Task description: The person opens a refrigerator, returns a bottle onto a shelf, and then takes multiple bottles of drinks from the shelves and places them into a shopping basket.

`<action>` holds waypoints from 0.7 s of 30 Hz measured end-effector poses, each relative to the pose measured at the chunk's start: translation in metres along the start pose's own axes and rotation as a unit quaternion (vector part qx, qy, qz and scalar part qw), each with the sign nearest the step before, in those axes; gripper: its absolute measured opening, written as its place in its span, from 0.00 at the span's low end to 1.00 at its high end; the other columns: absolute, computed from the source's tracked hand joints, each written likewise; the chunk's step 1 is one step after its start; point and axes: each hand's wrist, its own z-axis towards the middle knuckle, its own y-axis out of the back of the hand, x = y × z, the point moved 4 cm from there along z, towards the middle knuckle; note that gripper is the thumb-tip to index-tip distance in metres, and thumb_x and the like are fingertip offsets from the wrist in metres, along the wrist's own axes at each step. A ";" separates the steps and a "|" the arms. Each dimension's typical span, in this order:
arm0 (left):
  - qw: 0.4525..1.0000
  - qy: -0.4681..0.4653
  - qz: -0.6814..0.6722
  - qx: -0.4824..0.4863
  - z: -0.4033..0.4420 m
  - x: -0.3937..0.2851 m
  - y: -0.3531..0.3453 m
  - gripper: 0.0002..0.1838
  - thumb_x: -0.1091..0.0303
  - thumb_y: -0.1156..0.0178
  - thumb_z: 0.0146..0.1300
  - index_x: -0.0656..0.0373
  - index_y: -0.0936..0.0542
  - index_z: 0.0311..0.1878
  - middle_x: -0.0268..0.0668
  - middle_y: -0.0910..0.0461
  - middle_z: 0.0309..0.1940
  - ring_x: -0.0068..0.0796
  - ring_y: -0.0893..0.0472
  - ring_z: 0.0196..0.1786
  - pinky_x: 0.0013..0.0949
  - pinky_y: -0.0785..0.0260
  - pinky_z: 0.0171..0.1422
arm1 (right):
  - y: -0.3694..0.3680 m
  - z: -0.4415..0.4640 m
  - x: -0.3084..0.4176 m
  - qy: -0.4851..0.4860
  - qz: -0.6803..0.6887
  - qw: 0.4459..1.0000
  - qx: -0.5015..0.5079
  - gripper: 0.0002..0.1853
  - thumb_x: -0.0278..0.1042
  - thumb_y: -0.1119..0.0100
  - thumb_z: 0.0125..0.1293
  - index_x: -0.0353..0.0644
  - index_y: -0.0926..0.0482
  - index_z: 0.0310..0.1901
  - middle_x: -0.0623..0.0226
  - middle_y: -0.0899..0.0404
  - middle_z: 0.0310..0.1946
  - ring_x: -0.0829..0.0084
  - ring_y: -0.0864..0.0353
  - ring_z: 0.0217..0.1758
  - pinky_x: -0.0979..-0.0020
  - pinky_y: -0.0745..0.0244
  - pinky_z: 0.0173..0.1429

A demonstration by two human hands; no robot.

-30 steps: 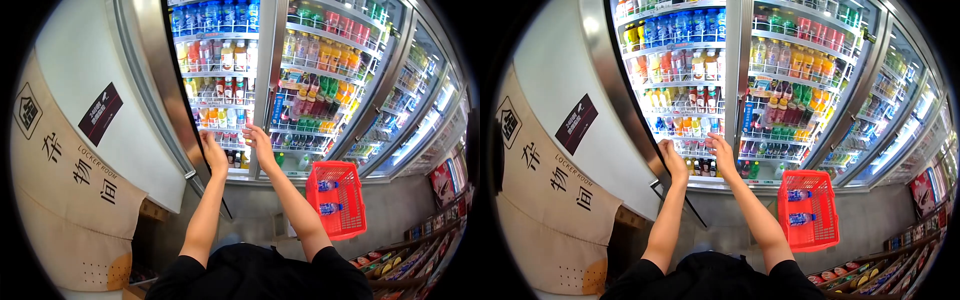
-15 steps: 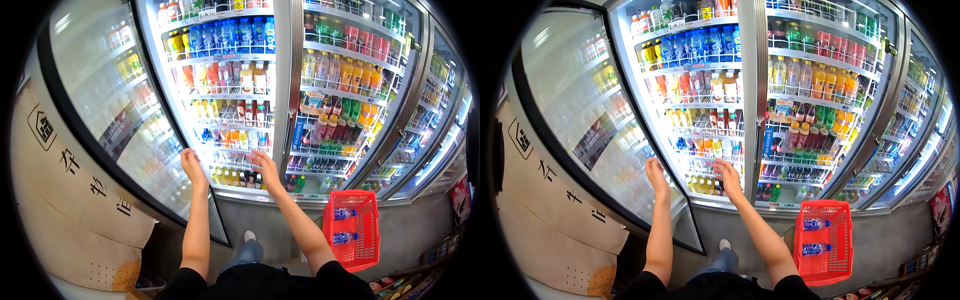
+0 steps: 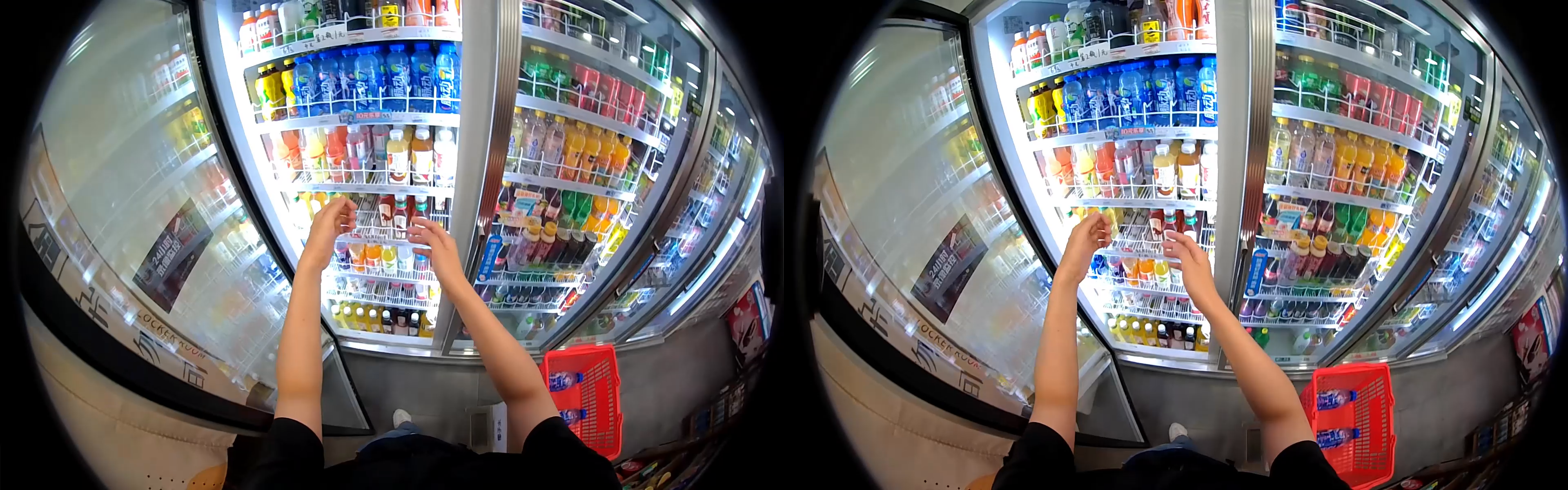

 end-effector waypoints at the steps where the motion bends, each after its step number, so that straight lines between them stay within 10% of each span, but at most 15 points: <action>1: 1.000 -0.003 -0.001 -0.002 0.005 -0.004 0.004 0.16 0.53 0.48 0.72 0.58 0.22 0.40 0.30 0.24 0.32 0.20 0.26 0.34 0.27 0.33 0.43 | -0.004 0.015 0.004 0.010 0.001 1.000 0.002 0.20 0.37 0.55 0.74 0.39 0.27 0.62 0.62 0.20 0.53 0.72 0.21 0.54 0.69 0.26 0.58; 21: 0.990 -0.078 0.115 -0.025 0.103 -0.078 0.095 0.16 0.56 0.49 0.72 0.59 0.22 0.48 0.31 0.23 0.37 0.22 0.23 0.39 0.28 0.31 0.50 | -0.045 0.198 0.075 0.130 -0.020 0.991 -0.035 0.21 0.38 0.57 0.74 0.38 0.28 0.63 0.56 0.19 0.52 0.68 0.20 0.55 0.67 0.25 0.59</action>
